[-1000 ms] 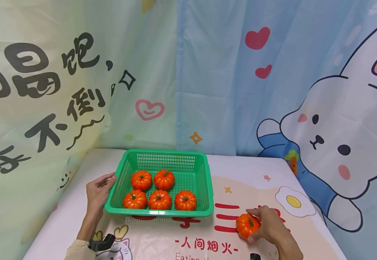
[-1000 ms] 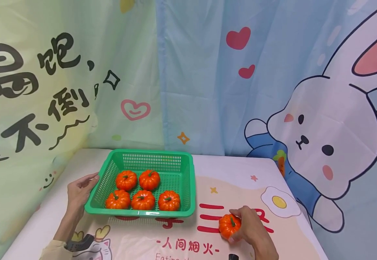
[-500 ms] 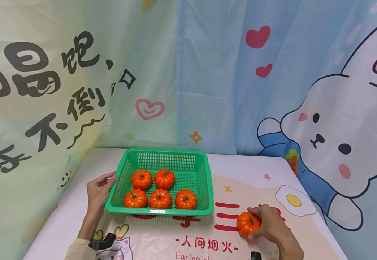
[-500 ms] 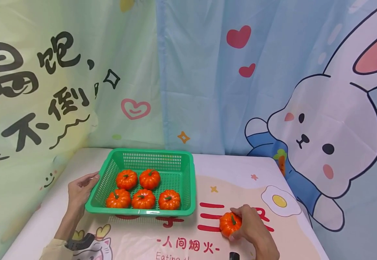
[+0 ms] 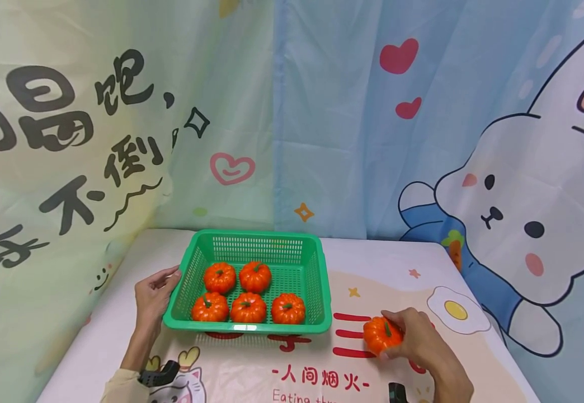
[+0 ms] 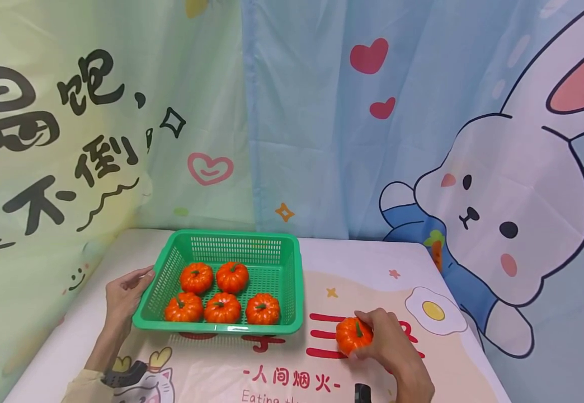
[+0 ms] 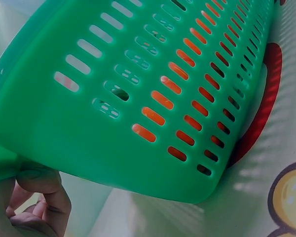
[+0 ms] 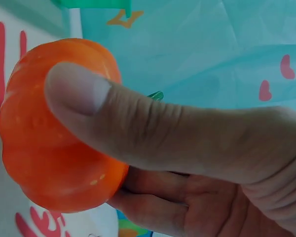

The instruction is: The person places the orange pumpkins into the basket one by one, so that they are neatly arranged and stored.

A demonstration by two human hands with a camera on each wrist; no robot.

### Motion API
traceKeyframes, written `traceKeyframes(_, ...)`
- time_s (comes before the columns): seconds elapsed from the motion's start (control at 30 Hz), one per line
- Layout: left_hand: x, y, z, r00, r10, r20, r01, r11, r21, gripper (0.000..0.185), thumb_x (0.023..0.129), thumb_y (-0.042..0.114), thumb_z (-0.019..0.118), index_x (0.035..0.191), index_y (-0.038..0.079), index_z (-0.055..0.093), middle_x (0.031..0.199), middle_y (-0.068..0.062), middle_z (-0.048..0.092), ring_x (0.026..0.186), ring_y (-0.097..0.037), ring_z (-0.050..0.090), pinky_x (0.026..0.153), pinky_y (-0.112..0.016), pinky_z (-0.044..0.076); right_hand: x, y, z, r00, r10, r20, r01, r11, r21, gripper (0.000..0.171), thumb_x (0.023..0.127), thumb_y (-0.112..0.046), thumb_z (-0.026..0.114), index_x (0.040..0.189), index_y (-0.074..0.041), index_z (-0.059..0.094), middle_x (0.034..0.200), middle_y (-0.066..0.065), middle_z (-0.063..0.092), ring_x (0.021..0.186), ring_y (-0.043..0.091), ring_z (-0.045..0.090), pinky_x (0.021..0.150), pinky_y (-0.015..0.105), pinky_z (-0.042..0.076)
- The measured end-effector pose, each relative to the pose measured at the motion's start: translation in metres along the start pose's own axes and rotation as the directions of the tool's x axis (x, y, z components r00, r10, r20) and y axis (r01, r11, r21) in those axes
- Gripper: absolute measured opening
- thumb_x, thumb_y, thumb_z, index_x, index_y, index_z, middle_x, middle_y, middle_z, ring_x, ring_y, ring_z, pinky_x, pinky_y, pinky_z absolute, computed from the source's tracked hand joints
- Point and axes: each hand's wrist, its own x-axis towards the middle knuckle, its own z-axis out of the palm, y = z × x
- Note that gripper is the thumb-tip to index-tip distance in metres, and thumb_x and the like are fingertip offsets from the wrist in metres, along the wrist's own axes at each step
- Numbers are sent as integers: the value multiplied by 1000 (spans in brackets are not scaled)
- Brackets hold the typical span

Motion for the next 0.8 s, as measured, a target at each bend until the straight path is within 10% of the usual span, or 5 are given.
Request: traceKeyframes(0.8,-1,2,0,1000,18,4,-18,1000,-5,36,104,20,77,133,-1,77,80,24,71,74,2,65,64,-15,55,1,-43,-17,992,-120,-26,120,993,-25,84,75,-24,102,148,-1,66,132,18,74,120,34,67,96,50,65)
